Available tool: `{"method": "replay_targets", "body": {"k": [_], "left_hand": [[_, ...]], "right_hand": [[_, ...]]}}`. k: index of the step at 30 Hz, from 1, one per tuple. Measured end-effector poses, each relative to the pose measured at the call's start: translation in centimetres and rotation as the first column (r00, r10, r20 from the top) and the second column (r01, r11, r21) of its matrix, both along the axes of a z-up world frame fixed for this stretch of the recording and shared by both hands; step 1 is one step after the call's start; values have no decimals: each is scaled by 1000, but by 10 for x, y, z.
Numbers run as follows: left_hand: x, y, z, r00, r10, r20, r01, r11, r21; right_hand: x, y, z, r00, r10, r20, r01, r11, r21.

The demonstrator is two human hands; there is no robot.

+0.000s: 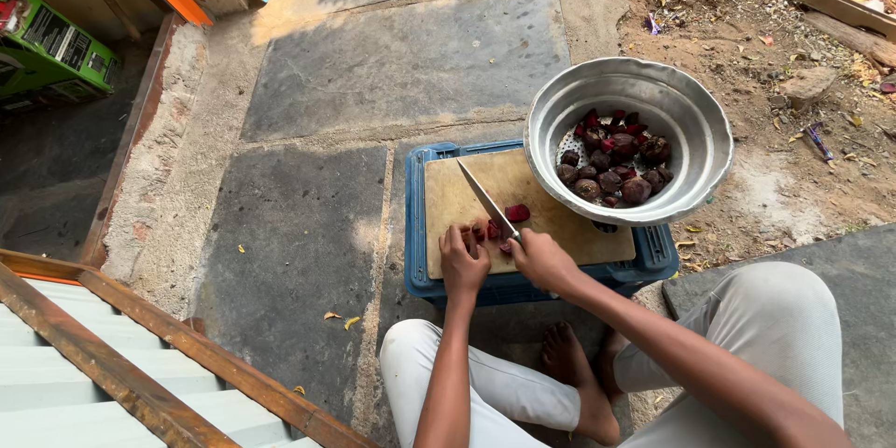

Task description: The person sits on the ground and uses a knife to cut dark purple fruits on a wooden cutting board. The person slices the fruits into smaller pieces and places them into a metal bowl nearby.

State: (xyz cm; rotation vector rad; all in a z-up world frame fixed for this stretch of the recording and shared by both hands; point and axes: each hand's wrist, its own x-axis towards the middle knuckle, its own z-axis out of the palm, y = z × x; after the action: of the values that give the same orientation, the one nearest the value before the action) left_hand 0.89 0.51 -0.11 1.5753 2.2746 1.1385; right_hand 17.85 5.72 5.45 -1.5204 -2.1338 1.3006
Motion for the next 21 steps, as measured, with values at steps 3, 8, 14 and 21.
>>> {"method": "replay_targets", "body": {"k": [3,8,14,21], "left_hand": [[11,5,16,970,-96,-225,61,986,-157],[37,17,41,942,-153,-299,-22,861,-509],[32,25,26,938,-266,-224,204,943,-264],[26,26,9,964,-254,-77,246,964,-103]], "right_hand": [[20,17,42,996,-70,-63,65,995,-82],[36,43,86,959,-31,-283,156,890,429],[48,61,127,910,-57,-411,204,924,324],[66,87,170,806,-226,-548,262,965,-12]]}}
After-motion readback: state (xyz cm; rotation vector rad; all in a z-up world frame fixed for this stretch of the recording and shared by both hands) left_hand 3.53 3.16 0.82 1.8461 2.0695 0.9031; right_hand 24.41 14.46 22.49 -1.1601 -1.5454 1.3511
